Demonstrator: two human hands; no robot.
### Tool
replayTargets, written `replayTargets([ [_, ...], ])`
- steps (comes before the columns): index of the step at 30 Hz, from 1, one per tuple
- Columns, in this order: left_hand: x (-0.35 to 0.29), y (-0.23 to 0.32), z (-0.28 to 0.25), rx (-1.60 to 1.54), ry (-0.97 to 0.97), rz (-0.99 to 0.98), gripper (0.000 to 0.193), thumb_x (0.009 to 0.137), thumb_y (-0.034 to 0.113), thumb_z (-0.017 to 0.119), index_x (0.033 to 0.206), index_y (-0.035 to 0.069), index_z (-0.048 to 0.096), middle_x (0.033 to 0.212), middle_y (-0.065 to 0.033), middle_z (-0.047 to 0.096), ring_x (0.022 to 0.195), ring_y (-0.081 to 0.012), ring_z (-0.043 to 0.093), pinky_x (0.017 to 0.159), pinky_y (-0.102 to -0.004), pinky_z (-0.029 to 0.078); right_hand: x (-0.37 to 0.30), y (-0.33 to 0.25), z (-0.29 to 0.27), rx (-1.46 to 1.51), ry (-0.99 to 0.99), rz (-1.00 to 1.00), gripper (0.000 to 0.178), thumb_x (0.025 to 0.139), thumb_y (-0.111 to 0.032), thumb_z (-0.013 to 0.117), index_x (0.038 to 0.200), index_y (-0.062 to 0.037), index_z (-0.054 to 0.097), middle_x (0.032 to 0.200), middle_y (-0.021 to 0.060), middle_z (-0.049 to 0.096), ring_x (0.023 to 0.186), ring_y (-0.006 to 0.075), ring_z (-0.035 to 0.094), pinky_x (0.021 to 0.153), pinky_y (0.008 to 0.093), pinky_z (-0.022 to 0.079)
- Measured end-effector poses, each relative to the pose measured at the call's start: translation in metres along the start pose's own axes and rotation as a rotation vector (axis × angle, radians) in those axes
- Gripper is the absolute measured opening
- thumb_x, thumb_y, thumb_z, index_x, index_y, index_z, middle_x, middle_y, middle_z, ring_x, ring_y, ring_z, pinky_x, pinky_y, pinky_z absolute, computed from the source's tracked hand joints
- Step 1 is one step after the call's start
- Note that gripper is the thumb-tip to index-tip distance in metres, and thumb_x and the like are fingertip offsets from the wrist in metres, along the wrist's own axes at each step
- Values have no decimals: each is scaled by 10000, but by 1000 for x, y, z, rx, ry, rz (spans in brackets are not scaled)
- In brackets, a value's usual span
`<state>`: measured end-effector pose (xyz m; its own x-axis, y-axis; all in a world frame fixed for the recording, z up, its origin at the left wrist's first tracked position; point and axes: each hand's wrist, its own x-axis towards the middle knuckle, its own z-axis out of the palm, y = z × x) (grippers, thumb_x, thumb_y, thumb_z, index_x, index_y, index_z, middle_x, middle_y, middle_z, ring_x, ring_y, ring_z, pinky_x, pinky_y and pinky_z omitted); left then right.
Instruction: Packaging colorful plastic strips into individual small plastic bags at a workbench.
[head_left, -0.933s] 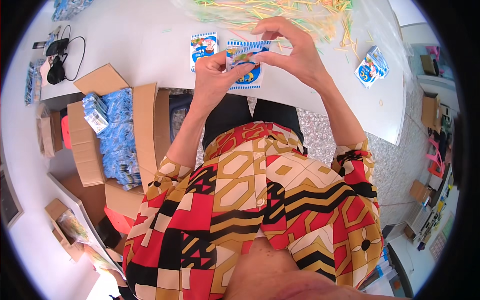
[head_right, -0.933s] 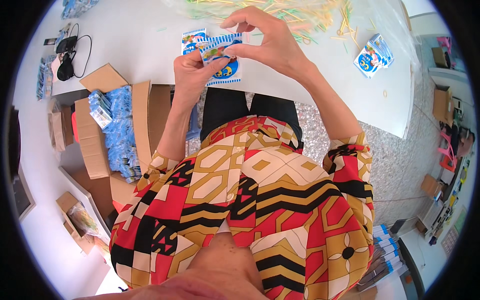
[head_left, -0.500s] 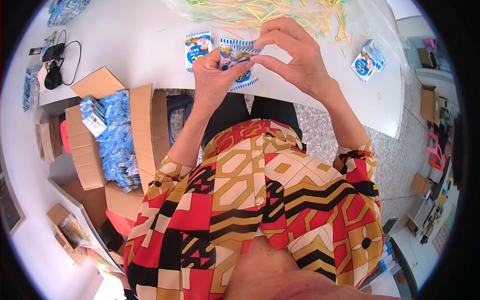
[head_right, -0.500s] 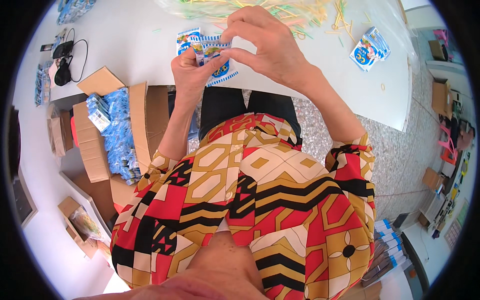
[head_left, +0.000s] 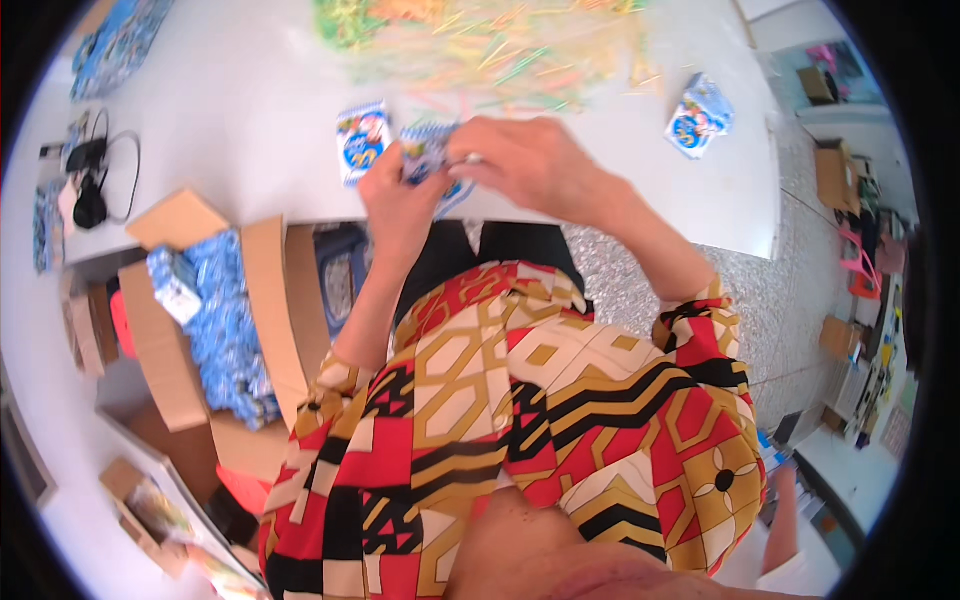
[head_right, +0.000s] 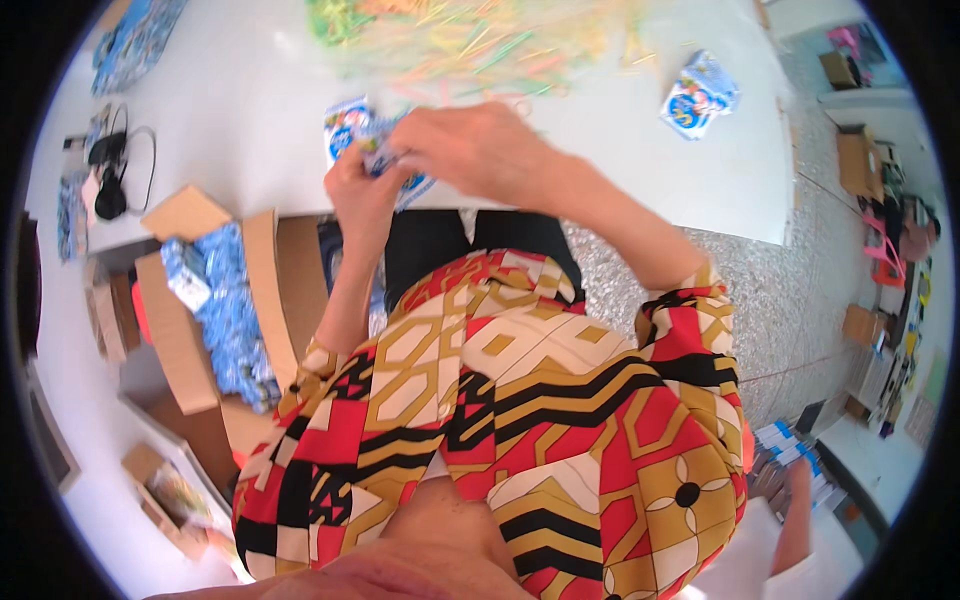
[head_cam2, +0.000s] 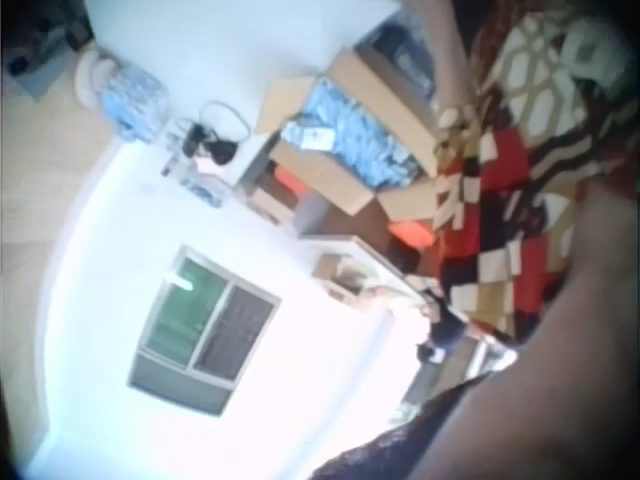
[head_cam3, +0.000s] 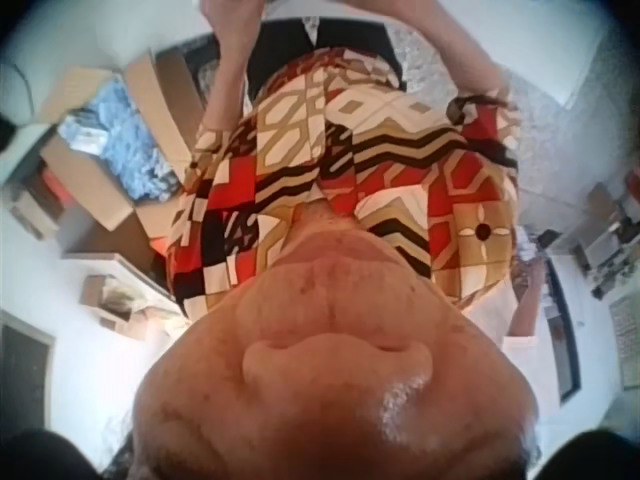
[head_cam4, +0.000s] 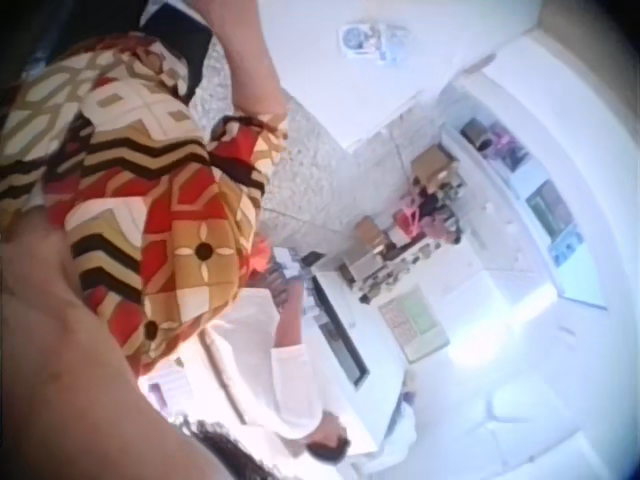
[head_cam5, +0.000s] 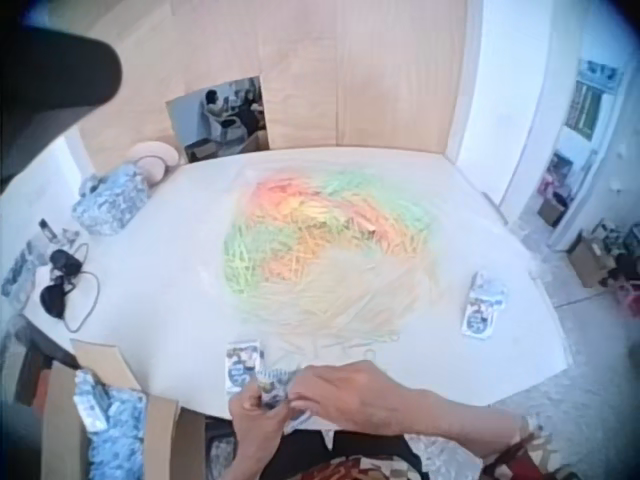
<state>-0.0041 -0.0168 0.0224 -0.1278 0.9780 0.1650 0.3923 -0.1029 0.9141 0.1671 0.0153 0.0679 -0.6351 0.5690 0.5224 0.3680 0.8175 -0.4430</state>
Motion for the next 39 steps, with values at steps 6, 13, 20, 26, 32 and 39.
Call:
replayTargets([
  [6, -9, -5, 7, -220, -39, -30, 159, 706, 15, 714, 839, 2, 627, 670, 33, 567, 614, -25, 455, 536, -208, 397, -1, 1, 9, -74, 39, 25, 199, 700, -50, 646, 880, -68, 564, 811, 44, 569, 754, 206, 596, 592, 306, 500],
  [13, -3, -4, 7, -473, -163, -51, 118, 765, 10, 698, 847, 1, 613, 714, 55, 551, 663, -12, 438, 563, -183, 376, 0, 0, 6, -129, 64, -44, 207, 659, -32, 615, 854, -66, 554, 833, 40, 551, 800, 204, 581, 604, 302, 495],
  [20, 3, -16, 2, -297, -263, -32, 104, 769, 31, 693, 805, 3, 600, 667, 45, 515, 640, -17, 404, 540, -207, 356, 0, 2, 3, -171, 38, -66, 218, 653, -55, 618, 863, -77, 561, 866, 32, 562, 790, 191, 583, 618, 295, 492],
  [26, 3, -14, 9, -245, -69, 49, 101, 770, 13, 672, 770, -5, 573, 647, 37, 483, 630, -31, 389, 525, -212, 343, -1, -6, -1, -270, -102, -27, 171, 678, -82, 615, 835, -93, 547, 828, 13, 563, 768, 170, 596, 601, 289, 483],
  [32, 7, -22, 19, -367, -122, 64, 71, 783, -1, 664, 837, -13, 619, 709, 37, 564, 663, -24, 453, 556, -190, 377, 1, 5, -4, -147, -40, 13, 132, 719, -49, 616, 839, -72, 566, 799, 29, 582, 703, 175, 601, 585, 284, 486],
  [39, 17, -14, 17, -496, -202, -92, 197, 800, -18, 645, 996, -27, 658, 832, -17, 656, 728, -46, 560, 654, -196, 456, 4, 140, -67, 24, 291, 326, 109, 813, -30, 611, 921, -40, 623, 885, 58, 624, 679, 162, 590, 626, 245, 491],
])
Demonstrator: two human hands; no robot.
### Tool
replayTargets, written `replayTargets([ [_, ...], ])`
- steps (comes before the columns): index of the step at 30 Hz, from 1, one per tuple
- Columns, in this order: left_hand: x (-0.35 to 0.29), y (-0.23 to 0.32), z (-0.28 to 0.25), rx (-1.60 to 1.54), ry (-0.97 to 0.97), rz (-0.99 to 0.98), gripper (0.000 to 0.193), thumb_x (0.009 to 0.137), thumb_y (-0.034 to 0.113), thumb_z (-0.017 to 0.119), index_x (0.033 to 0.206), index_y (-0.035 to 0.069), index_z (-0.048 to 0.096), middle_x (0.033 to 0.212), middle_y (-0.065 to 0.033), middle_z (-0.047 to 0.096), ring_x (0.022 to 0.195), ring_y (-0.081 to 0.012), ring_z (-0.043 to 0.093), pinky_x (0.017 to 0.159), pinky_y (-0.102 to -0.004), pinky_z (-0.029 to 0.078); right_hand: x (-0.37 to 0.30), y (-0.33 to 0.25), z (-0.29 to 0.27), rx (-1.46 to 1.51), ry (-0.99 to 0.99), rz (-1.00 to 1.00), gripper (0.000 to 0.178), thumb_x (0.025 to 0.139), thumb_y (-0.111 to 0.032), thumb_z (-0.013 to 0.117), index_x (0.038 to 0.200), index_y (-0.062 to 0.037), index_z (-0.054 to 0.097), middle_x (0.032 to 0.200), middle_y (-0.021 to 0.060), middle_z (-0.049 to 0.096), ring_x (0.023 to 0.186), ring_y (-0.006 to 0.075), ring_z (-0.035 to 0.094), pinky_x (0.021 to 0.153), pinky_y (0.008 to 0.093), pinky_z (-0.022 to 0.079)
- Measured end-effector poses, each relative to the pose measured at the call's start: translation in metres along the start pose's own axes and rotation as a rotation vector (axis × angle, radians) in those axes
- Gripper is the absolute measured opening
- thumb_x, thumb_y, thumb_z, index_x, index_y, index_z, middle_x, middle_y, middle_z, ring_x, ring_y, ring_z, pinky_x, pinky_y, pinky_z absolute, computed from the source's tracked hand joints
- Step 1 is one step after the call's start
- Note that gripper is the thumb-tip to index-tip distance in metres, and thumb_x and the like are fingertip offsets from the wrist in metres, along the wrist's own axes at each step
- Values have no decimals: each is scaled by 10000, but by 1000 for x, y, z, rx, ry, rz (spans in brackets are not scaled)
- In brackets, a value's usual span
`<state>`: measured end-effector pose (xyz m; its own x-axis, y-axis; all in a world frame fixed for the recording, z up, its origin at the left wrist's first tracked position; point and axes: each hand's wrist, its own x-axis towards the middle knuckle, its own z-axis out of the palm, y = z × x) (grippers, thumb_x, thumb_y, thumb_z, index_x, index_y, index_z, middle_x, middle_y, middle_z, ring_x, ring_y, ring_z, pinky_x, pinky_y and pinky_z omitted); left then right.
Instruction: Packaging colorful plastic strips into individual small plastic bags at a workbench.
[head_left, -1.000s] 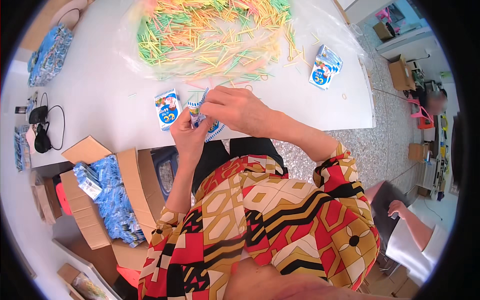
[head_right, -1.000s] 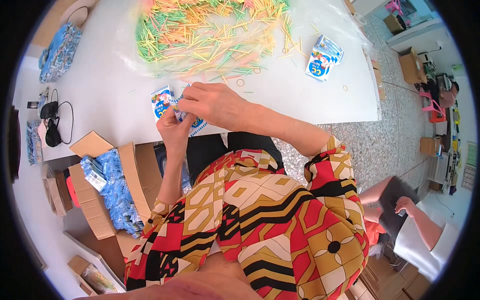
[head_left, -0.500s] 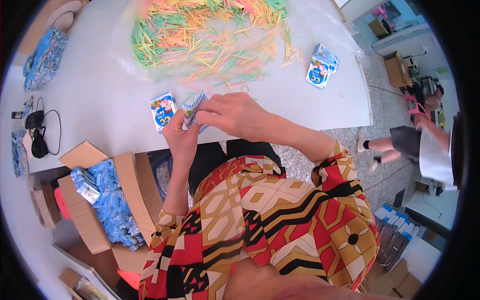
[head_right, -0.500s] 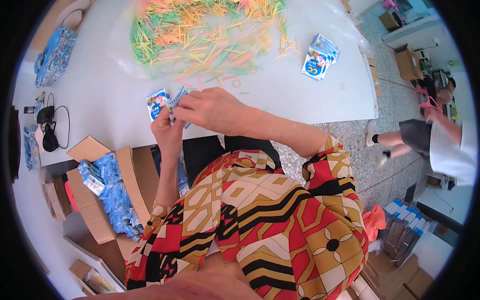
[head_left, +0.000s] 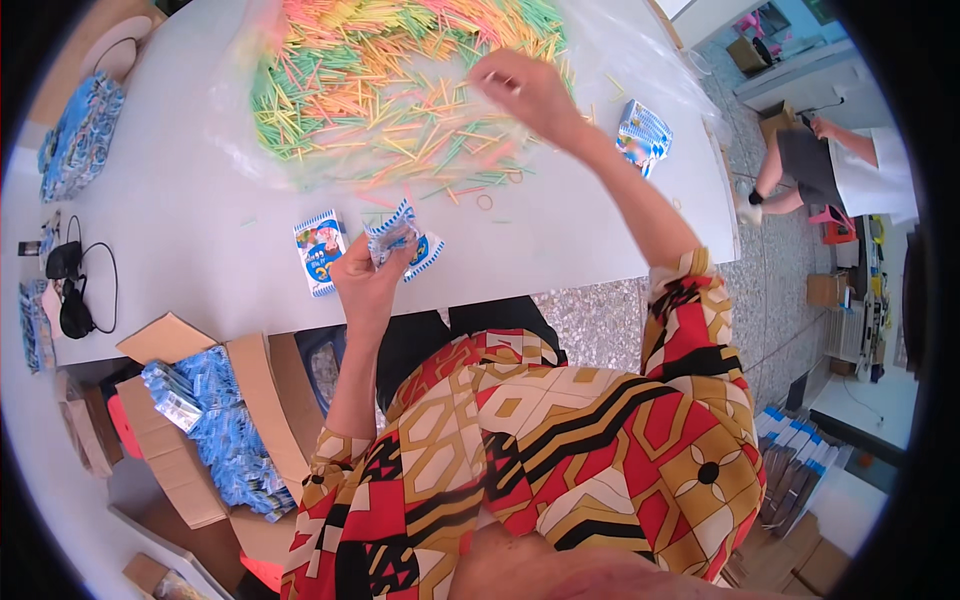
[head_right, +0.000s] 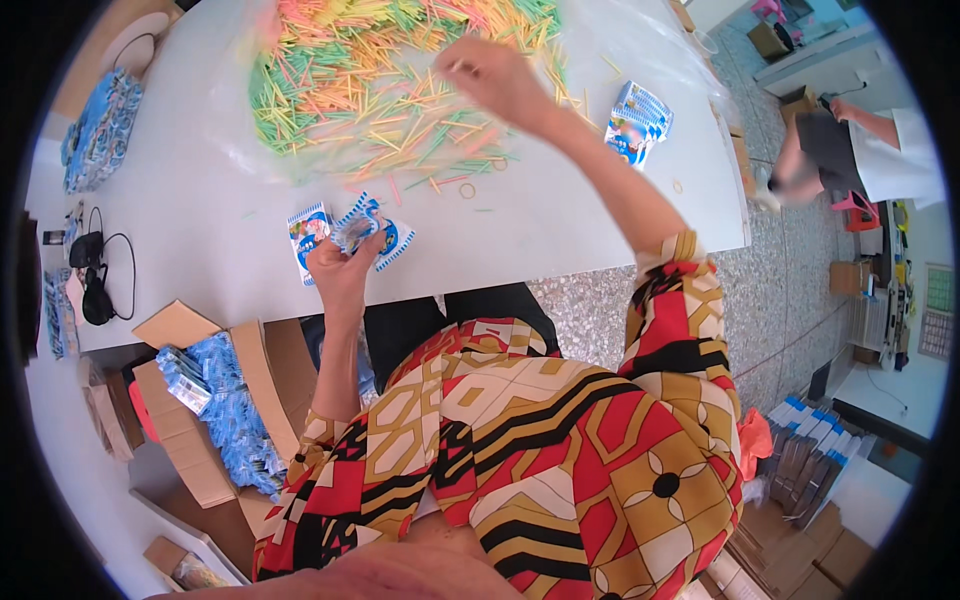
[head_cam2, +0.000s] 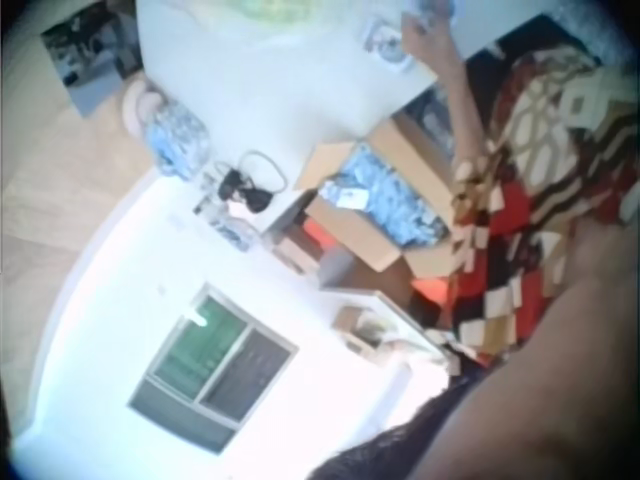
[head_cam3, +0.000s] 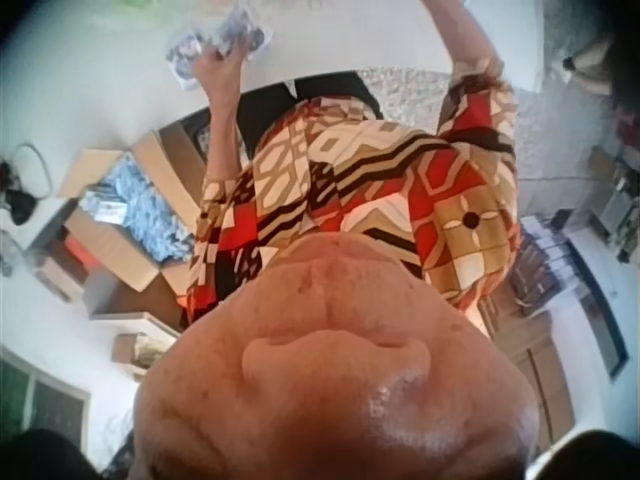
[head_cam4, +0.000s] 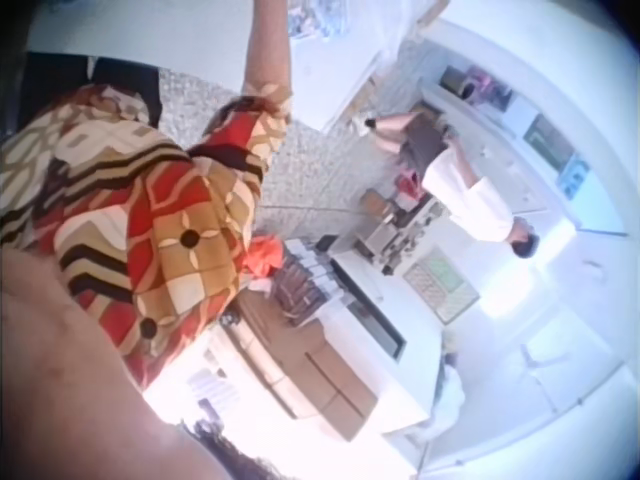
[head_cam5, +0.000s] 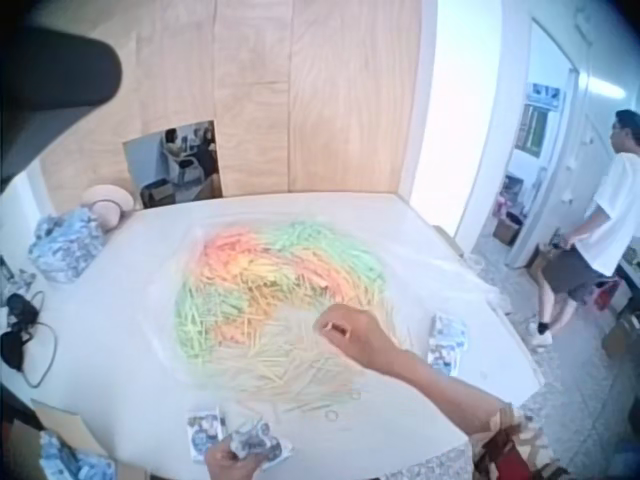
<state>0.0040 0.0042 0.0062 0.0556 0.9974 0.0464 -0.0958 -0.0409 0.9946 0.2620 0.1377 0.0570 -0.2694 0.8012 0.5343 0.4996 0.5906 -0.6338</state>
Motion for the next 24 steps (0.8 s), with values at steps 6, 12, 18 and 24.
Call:
replayTargets([
  [6, 3, -1, 2, 31, -25, -49, 217, 786, -31, 647, 1003, -33, 654, 850, -28, 659, 741, -55, 569, 669, -205, 465, 25, 116, -49, -706, -262, -47, 232, 799, 10, 572, 1019, -54, 599, 1085, 54, 595, 897, 233, 610, 756, 331, 509],
  [12, -3, 9, 1, 41, -55, -53, 256, 768, -64, 631, 1022, -36, 642, 882, -38, 660, 780, -69, 583, 707, -214, 473, 42, 129, -59, -984, -521, -444, 275, 766, 10, 530, 1039, -23, 537, 1056, 62, 556, 965, 237, 580, 755, 333, 526],
  [18, 0, 10, 2, 49, -81, -56, 258, 753, -90, 622, 1005, -38, 640, 881, -41, 661, 791, -75, 593, 717, -217, 479, 50, 139, -59, -1184, -693, -491, 307, 765, -32, 541, 1068, -42, 495, 1118, 48, 511, 974, 216, 573, 752, 313, 511],
  [24, 1, 9, 2, 44, -111, -48, 271, 736, -101, 632, 998, -36, 640, 885, -38, 667, 799, -70, 600, 714, -218, 488, 49, 148, -52, -1192, -698, -532, 295, 754, -39, 553, 1040, -55, 485, 1069, 52, 512, 865, 196, 590, 717, 300, 502],
])
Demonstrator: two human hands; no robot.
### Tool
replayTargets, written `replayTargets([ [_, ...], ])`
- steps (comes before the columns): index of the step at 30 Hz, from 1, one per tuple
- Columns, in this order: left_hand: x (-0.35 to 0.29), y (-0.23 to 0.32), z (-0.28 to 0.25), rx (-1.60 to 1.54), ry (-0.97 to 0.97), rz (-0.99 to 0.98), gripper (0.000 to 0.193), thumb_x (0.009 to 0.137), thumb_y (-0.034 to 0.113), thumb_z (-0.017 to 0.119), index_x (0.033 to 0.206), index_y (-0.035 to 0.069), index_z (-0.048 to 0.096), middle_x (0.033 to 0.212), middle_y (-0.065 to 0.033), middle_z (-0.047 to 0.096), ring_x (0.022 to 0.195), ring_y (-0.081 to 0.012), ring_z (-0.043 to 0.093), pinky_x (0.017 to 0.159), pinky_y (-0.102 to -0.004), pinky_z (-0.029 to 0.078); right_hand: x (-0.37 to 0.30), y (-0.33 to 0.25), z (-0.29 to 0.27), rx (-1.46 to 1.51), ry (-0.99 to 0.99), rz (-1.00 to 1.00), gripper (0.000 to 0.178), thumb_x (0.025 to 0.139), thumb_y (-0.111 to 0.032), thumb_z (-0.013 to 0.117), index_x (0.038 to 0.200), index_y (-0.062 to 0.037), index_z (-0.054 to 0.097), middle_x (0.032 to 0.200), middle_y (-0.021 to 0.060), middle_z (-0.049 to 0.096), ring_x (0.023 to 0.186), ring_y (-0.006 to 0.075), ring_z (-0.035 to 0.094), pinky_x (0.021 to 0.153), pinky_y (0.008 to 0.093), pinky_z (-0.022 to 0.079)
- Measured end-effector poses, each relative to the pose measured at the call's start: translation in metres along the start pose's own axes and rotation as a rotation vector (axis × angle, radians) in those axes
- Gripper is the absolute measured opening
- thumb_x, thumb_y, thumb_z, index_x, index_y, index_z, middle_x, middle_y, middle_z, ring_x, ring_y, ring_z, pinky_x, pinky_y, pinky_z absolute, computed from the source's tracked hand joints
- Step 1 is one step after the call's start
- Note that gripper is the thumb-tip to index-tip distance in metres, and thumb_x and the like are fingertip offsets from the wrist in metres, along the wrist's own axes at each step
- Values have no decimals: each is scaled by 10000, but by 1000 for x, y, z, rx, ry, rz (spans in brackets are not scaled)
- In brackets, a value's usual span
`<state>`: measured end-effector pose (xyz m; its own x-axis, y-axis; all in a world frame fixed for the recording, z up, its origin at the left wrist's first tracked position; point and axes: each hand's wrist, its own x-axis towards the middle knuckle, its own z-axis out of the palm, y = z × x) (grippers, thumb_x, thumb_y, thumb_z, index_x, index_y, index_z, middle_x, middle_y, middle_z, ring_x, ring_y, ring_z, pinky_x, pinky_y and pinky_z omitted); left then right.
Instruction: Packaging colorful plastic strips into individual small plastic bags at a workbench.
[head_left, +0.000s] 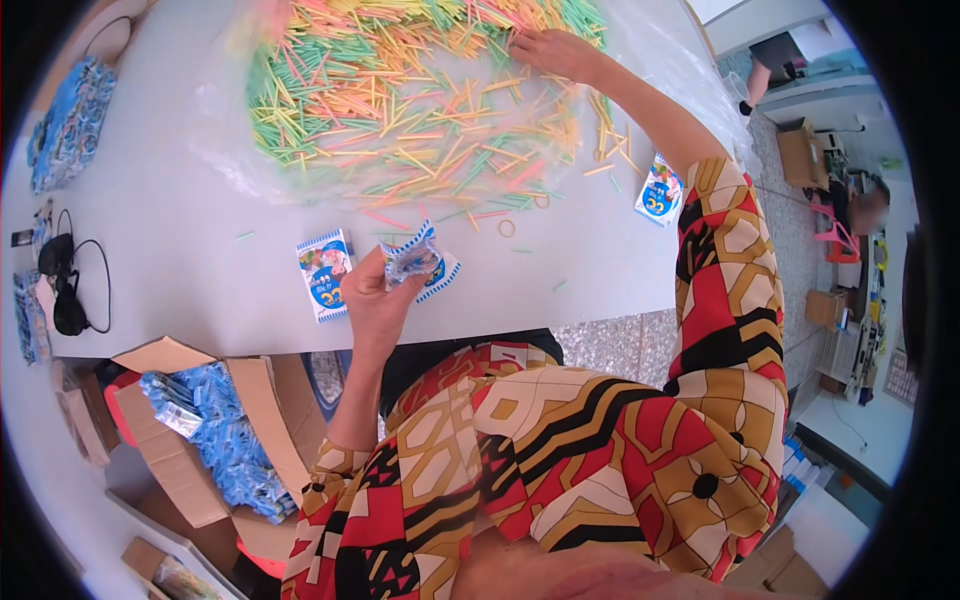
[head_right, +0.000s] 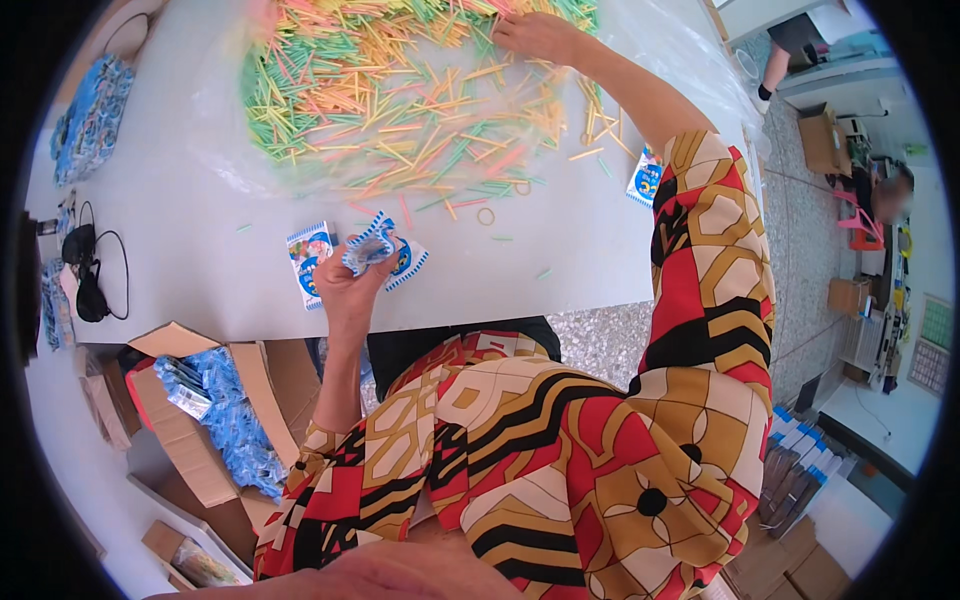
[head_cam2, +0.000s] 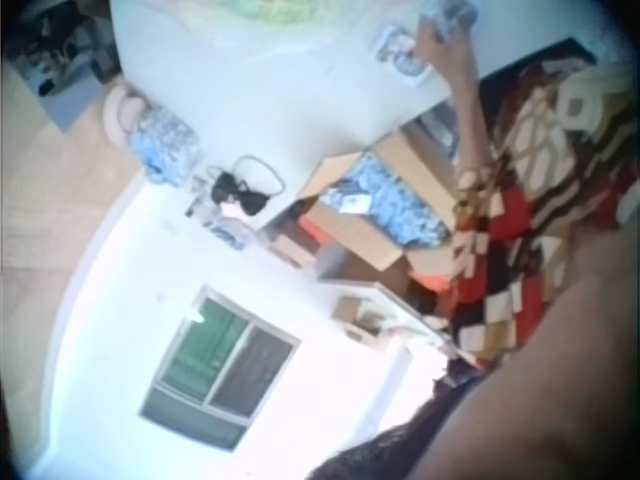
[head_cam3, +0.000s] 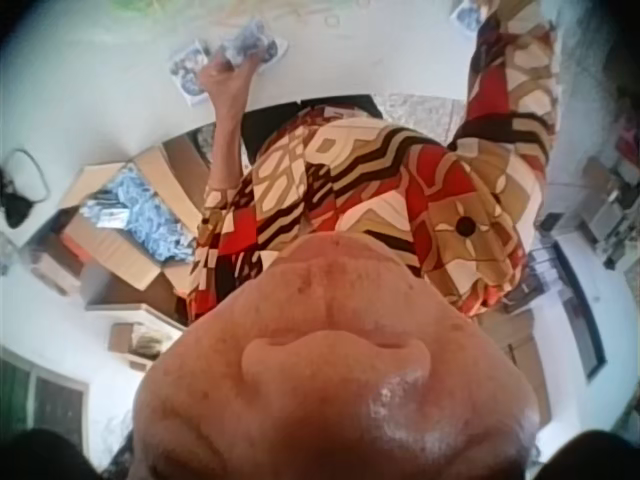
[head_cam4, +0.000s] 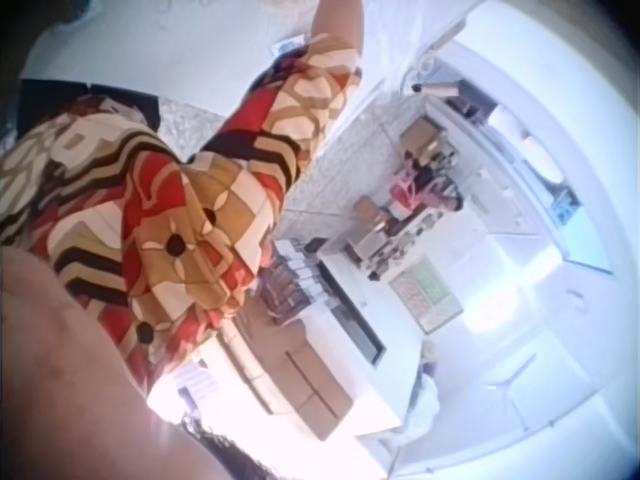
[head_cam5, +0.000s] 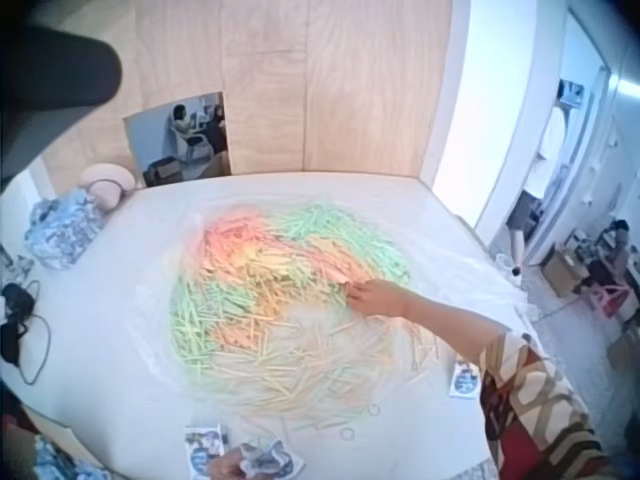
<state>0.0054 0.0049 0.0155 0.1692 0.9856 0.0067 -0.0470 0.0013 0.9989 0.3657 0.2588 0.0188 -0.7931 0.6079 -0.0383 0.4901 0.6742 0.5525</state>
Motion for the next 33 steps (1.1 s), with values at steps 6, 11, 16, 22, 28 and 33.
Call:
replayTargets([
  [6, -6, 0, 0, -35, 30, -6, 275, 737, -103, 632, 1002, -30, 645, 888, -39, 668, 802, -75, 604, 712, -220, 494, -4, 2, -3, 20, 51, -32, 276, 750, -53, 559, 1018, -48, 491, 1080, 55, 513, 963, 192, 555, 788, 294, 497],
  [11, -11, 3, 1, -30, 26, 16, 265, 747, -95, 634, 1004, -29, 647, 886, -37, 666, 794, -73, 598, 705, -218, 491, -9, 6, -11, 38, 13, 7, 286, 753, -34, 550, 1035, -50, 510, 1145, 71, 511, 1023, 204, 537, 866, 303, 487],
  [16, -14, 3, 0, -56, 35, 18, 256, 755, -82, 639, 1006, -29, 646, 872, -30, 659, 784, -62, 581, 706, -211, 479, -8, 3, -30, 465, 308, 411, 200, 826, -78, 564, 1022, -59, 596, 991, 64, 607, 821, 197, 588, 741, 290, 496],
  [22, -13, 5, 2, -16, 16, 21, 267, 756, -84, 627, 1017, -30, 641, 881, -30, 656, 797, -62, 578, 723, -211, 476, -9, -26, -53, 1207, 487, 742, 114, 868, -102, 579, 919, -18, 638, 790, 25, 608, 656, 116, 565, 623, 254, 467],
  [28, -11, 9, 0, -17, 13, 15, 267, 753, -80, 620, 1015, -31, 641, 886, -27, 656, 793, -59, 574, 726, -214, 474, -4, -90, -40, 1173, 569, 757, 127, 867, -132, 591, 957, -50, 628, 724, 16, 575, 607, 93, 508, 595, 244, 449],
  [33, -9, 7, -3, -30, 48, 26, 253, 757, -59, 632, 1008, -29, 648, 879, -22, 657, 765, -52, 564, 687, -203, 466, -7, -104, -37, 1140, 596, 685, 138, 844, -68, 616, 979, -41, 608, 756, 18, 581, 660, 73, 535, 619, 233, 459],
])
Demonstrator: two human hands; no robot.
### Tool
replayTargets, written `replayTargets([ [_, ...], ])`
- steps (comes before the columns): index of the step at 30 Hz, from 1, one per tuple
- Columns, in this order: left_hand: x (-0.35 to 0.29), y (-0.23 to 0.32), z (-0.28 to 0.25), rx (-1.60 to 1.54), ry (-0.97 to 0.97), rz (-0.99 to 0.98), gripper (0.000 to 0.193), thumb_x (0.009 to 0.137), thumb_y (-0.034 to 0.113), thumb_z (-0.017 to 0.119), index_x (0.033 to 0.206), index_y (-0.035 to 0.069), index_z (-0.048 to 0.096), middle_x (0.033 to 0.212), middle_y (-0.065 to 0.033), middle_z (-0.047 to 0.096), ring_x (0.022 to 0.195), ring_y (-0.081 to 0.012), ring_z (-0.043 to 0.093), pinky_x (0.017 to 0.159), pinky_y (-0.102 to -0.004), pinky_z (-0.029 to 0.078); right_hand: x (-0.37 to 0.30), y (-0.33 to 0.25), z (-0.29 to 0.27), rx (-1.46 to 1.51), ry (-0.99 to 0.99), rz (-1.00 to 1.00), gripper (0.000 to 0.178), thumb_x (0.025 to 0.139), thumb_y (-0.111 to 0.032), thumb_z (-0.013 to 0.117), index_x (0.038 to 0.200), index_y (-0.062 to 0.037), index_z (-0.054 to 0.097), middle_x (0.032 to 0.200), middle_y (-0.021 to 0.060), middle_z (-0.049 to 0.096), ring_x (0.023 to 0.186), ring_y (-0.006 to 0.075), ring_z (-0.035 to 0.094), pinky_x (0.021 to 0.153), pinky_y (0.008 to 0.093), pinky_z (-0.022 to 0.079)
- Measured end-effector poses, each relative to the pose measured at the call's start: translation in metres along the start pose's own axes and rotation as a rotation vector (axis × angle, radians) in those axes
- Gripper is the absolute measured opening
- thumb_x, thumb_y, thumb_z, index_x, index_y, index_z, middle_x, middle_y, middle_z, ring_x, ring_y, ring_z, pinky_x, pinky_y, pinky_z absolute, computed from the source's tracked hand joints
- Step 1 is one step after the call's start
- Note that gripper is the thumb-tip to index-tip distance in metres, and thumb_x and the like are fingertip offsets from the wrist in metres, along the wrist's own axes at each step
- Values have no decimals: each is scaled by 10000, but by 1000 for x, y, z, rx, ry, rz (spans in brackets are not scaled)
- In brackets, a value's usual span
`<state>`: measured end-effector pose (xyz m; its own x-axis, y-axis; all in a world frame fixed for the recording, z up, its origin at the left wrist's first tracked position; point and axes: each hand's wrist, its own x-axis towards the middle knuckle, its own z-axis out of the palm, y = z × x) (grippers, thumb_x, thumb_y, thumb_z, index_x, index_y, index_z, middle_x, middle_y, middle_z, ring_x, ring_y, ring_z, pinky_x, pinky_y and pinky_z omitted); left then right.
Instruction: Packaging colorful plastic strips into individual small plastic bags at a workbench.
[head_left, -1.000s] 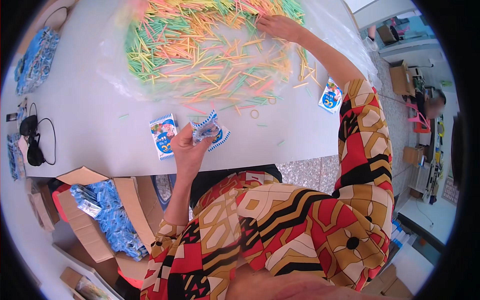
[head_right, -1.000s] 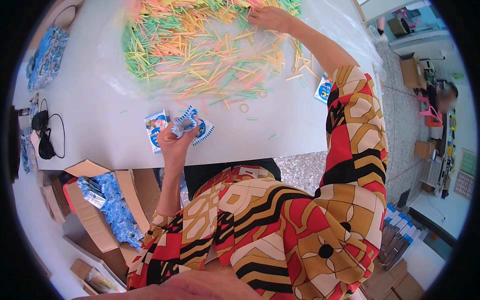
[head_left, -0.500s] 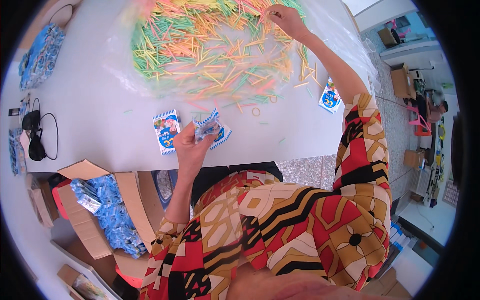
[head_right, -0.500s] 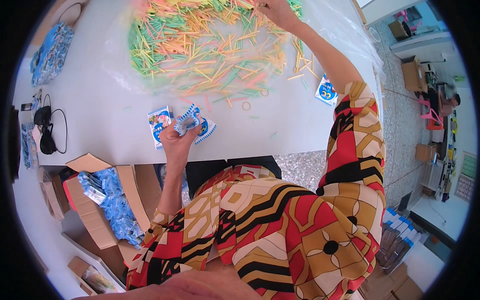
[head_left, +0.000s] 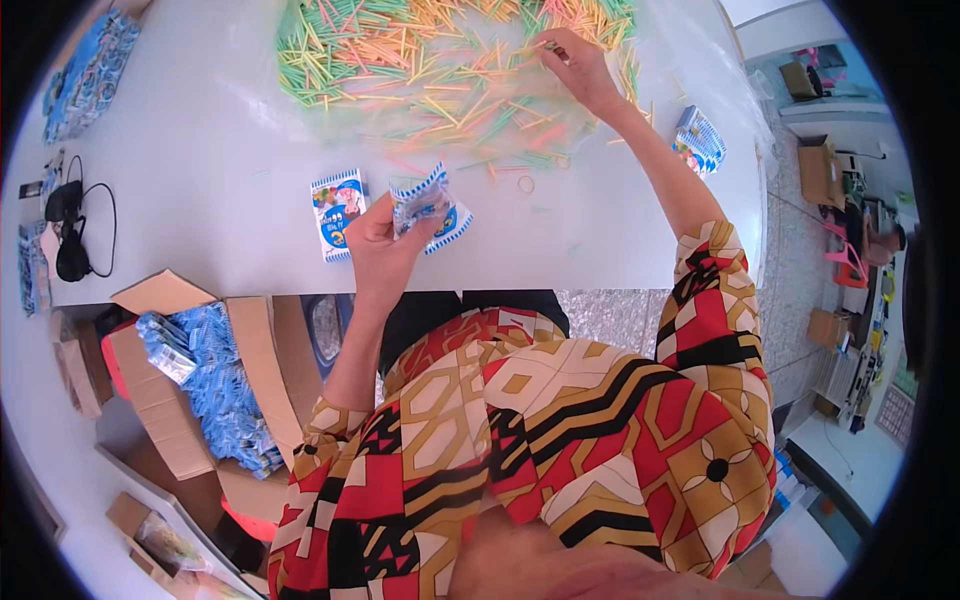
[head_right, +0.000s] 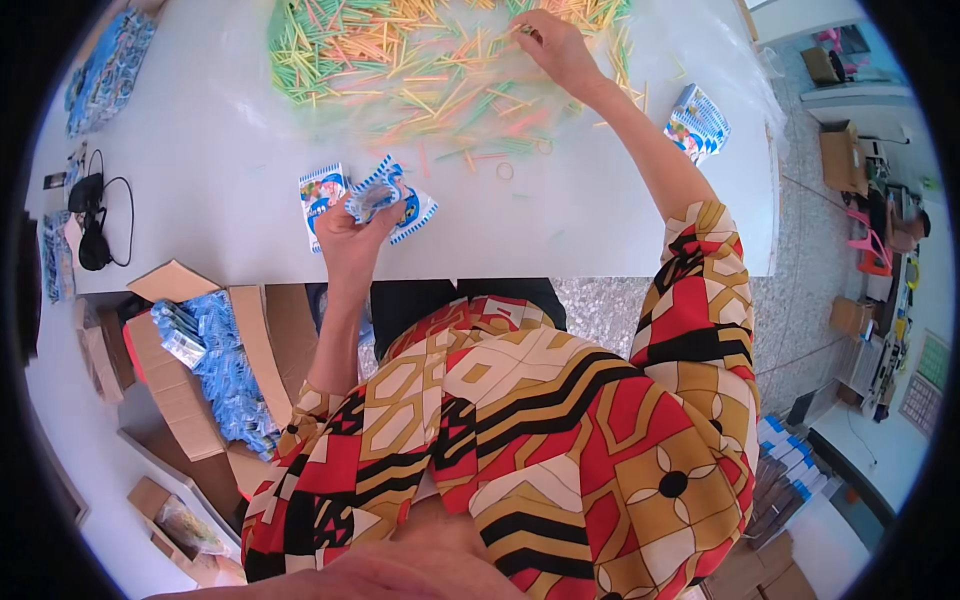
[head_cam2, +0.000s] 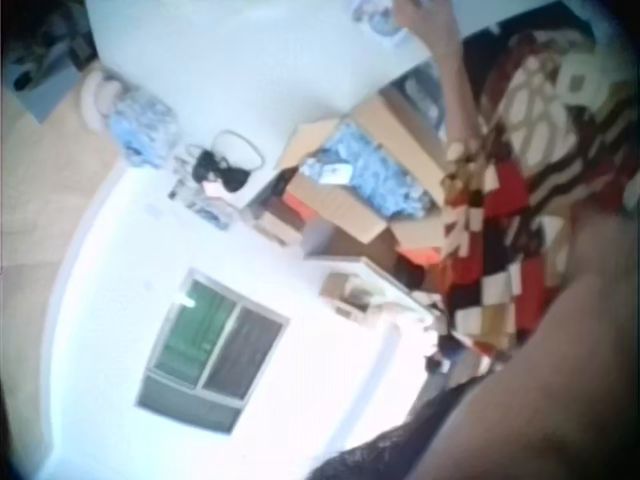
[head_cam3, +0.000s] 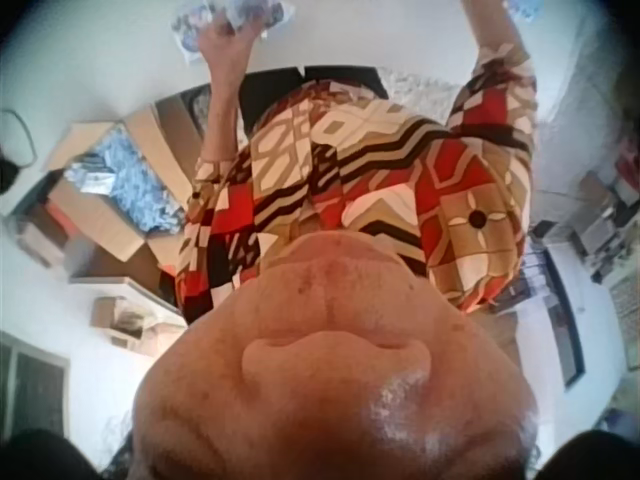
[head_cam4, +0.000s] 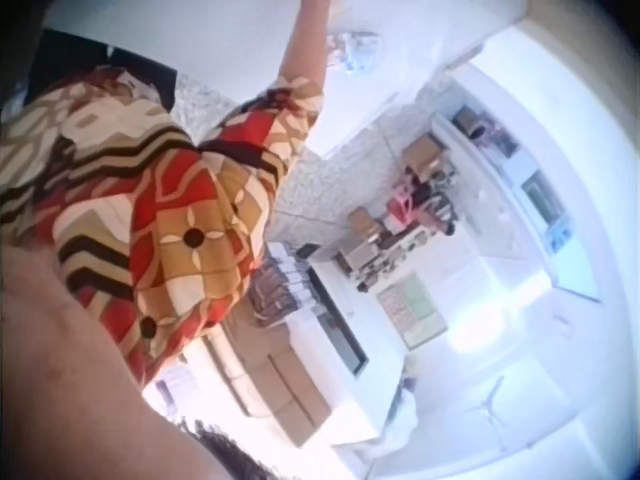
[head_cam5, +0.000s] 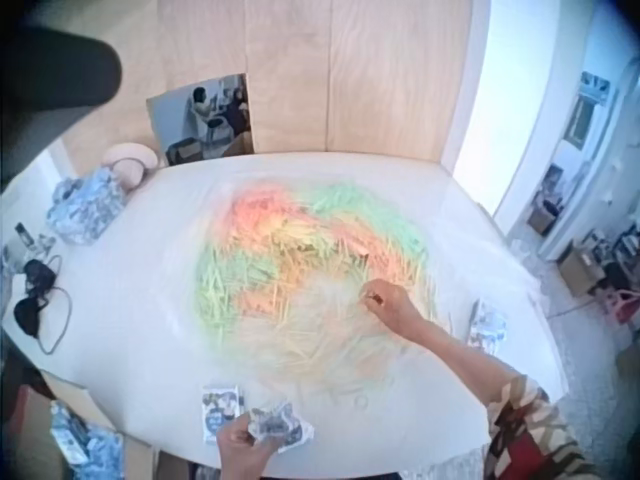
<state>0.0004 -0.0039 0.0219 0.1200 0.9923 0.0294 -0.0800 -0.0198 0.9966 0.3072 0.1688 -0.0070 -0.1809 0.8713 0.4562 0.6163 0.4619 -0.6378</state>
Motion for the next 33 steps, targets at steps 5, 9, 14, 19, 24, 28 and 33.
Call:
replayTargets([
  [5, 5, 1, 7, 1, 12, 59, 243, 763, -43, 636, 1005, -29, 653, 870, -30, 671, 750, -51, 565, 672, -200, 466, -12, 25, -2, -148, 46, -207, 149, 835, -66, 623, 977, -38, 586, 875, 49, 610, 662, 74, 553, 613, 243, 469],
  [9, 8, 0, 6, 75, -22, 49, 213, 744, -17, 677, 957, -6, 672, 837, -11, 679, 733, -26, 556, 653, -190, 460, -16, 14, -11, -162, 75, -26, 146, 832, -10, 613, 975, -17, 583, 961, 79, 625, 676, 85, 579, 602, 239, 485],
  [14, 9, -7, 2, 45, 17, 109, 158, 731, 13, 712, 888, 17, 690, 762, -3, 670, 659, -10, 539, 562, -179, 434, -12, -110, -14, 541, 121, 31, 53, 870, 5, 552, 910, 25, 581, 817, 53, 606, 679, 72, 546, 600, 194, 467],
  [19, 11, -5, 3, 95, 52, 81, 163, 739, 7, 705, 901, 18, 693, 743, 5, 667, 655, -7, 532, 553, -177, 430, -34, -166, -19, 648, -10, -43, 113, 860, 25, 564, 973, 28, 573, 915, 99, 616, 696, 92, 575, 606, 214, 484],
  [24, 10, -4, 2, 72, 110, 56, 165, 747, 18, 705, 912, 18, 695, 743, 8, 667, 649, -1, 525, 543, -175, 426, -45, -173, -14, 661, -115, -104, 165, 830, 97, 564, 988, 48, 561, 1000, 161, 608, 716, 128, 609, 622, 224, 520],
  [28, 9, -6, -1, 104, 100, 41, 165, 753, 44, 710, 915, 14, 696, 733, 2, 667, 630, -4, 526, 540, -177, 430, -48, -182, -5, 589, -125, -216, 172, 821, 82, 587, 988, 46, 568, 999, 156, 614, 726, 150, 616, 622, 244, 523],
  [33, 9, -1, 1, 43, 73, -9, 158, 756, 52, 707, 903, -4, 697, 714, -9, 666, 623, -14, 547, 545, -178, 441, -47, -183, 0, 112, -34, -656, 186, 775, 71, 635, 950, 22, 598, 951, 157, 632, 768, 221, 640, 643, 285, 529],
])
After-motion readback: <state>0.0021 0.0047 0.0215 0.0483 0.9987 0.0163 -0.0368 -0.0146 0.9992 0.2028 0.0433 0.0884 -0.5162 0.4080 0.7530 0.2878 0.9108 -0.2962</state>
